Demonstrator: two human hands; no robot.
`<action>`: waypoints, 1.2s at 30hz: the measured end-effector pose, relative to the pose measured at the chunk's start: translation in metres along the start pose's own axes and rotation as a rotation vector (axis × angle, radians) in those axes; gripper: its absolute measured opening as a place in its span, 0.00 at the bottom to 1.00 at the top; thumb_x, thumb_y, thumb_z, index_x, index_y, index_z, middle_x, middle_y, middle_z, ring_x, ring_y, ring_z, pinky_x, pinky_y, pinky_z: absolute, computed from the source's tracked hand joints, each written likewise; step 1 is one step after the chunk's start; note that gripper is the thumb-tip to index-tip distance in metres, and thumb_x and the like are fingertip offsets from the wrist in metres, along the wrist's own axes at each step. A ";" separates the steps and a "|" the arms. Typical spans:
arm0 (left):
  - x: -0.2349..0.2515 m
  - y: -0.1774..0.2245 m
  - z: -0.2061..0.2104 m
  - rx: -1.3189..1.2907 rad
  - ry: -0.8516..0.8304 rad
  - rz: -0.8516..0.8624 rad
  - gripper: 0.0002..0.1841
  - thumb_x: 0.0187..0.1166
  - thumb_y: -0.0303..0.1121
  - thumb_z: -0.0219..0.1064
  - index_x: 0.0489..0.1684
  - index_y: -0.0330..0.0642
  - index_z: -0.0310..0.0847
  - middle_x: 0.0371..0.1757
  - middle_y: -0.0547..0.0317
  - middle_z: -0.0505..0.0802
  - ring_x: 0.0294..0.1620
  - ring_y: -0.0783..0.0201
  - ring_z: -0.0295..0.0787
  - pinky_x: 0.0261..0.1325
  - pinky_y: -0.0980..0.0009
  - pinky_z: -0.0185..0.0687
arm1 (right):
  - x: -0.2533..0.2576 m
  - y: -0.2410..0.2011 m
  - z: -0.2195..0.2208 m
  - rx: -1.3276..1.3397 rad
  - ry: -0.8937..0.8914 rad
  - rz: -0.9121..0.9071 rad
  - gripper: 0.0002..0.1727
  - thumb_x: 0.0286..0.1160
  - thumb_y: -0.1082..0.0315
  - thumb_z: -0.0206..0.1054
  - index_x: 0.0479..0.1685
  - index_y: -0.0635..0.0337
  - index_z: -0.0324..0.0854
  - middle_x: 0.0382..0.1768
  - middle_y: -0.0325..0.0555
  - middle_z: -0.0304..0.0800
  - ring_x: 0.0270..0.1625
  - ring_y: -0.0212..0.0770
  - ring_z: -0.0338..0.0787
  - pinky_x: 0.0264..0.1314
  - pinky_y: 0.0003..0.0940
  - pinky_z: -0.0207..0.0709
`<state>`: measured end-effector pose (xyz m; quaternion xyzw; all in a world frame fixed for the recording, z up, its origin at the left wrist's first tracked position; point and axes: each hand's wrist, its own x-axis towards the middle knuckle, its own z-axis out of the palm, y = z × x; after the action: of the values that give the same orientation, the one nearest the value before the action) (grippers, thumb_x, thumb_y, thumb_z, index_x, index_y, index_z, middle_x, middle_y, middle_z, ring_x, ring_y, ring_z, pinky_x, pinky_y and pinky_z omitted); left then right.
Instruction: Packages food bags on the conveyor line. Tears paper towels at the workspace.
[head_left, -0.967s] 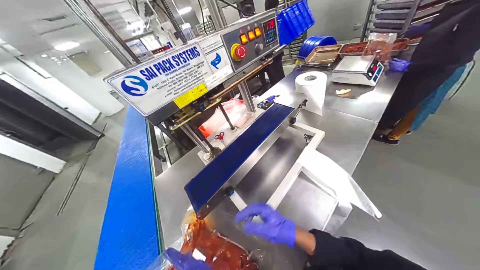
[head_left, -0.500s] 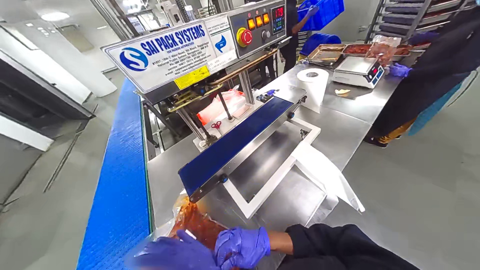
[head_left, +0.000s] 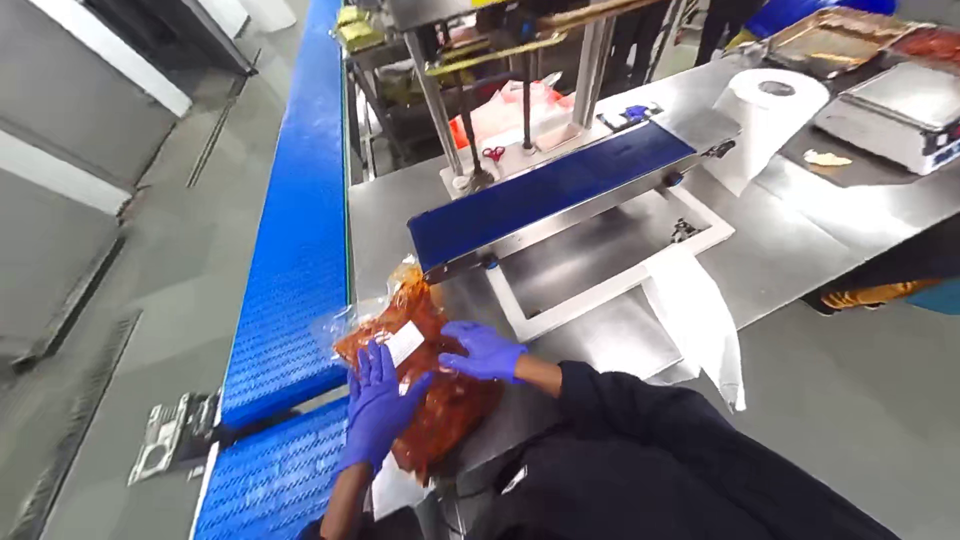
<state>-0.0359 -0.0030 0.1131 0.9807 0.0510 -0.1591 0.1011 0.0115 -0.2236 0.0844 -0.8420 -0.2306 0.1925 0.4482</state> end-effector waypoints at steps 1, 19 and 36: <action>0.001 -0.006 0.003 0.012 -0.013 -0.016 0.64 0.71 0.70 0.65 0.94 0.29 0.34 0.95 0.34 0.40 0.97 0.41 0.25 0.94 0.43 0.17 | 0.011 -0.004 0.008 -0.051 -0.014 -0.018 0.36 0.85 0.48 0.61 0.85 0.63 0.67 0.85 0.59 0.68 0.88 0.55 0.66 0.90 0.53 0.58; 0.065 -0.036 0.049 -0.075 -0.598 -0.043 0.81 0.51 0.80 0.70 0.93 0.29 0.19 0.91 0.29 0.18 0.91 0.32 0.00 0.80 0.23 0.00 | 0.115 0.015 0.116 -0.639 -0.051 -0.034 0.36 0.93 0.49 0.35 0.96 0.58 0.44 0.97 0.48 0.39 0.98 0.52 0.37 0.94 0.63 0.28; 0.083 -0.065 0.039 -0.425 -0.058 -0.326 0.79 0.57 0.72 0.76 0.92 0.31 0.13 0.93 0.34 0.22 0.95 0.37 0.10 0.87 0.27 0.13 | 0.177 -0.021 0.053 -0.469 -0.145 0.026 0.51 0.81 0.36 0.60 0.98 0.49 0.40 0.98 0.46 0.30 0.97 0.61 0.28 0.89 0.76 0.31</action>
<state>0.0220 0.0570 0.0382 0.9114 0.2377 -0.1871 0.2791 0.1234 -0.0788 0.0540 -0.9098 -0.2897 0.1994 0.2203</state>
